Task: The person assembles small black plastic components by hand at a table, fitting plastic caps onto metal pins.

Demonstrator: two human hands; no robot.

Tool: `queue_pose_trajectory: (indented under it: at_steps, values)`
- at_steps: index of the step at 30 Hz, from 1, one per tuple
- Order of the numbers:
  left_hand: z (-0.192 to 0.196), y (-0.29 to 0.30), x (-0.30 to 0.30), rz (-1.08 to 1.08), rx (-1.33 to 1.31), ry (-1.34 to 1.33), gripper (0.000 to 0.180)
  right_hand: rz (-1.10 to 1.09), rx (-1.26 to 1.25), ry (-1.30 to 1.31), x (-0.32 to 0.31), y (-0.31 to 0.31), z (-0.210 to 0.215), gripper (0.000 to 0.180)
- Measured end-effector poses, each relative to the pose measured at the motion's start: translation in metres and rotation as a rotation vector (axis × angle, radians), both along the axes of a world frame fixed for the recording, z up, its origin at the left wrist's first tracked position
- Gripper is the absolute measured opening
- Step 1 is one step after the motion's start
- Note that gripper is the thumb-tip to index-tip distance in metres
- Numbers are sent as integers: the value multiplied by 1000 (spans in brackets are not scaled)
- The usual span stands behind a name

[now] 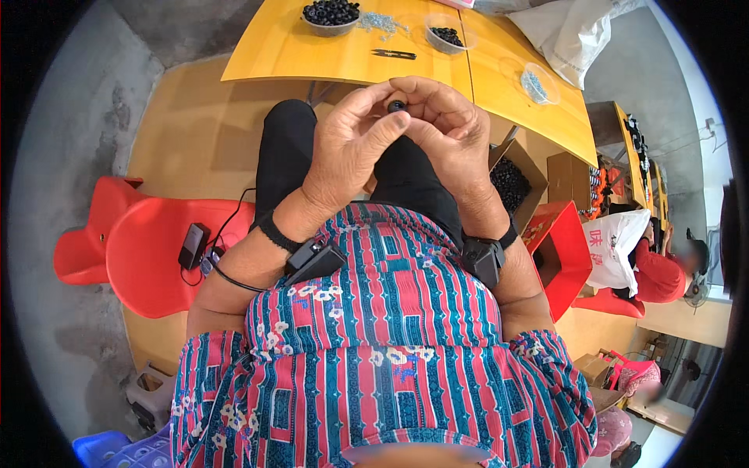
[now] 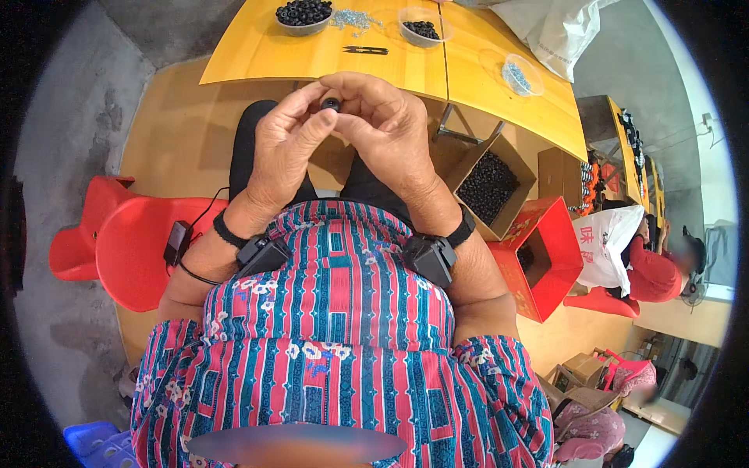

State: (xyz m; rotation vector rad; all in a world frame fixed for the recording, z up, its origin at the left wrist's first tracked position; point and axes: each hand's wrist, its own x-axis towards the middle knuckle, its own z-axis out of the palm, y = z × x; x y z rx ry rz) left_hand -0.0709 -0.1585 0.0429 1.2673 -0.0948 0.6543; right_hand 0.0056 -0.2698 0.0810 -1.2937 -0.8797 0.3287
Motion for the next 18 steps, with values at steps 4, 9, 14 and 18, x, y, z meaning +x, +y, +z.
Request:
queue_pose_trajectory:
  at_steps: [4, 9, 14, 18]
  values:
    - [5, 4, -2, -72, 7, -45, 41, -72, -77, -314, 2, -3, 4, 29]
    - [4, 2, 0, -86, 65, -64, 39, -125, -212, -530, -1, -9, 10, 30]
    - [6, -4, 0, -11, 112, -103, 39, -174, -65, -536, 3, -1, -1, 27]
    - [6, -3, 1, 18, 115, -108, 39, -183, -69, -427, 0, 1, 1, 25]
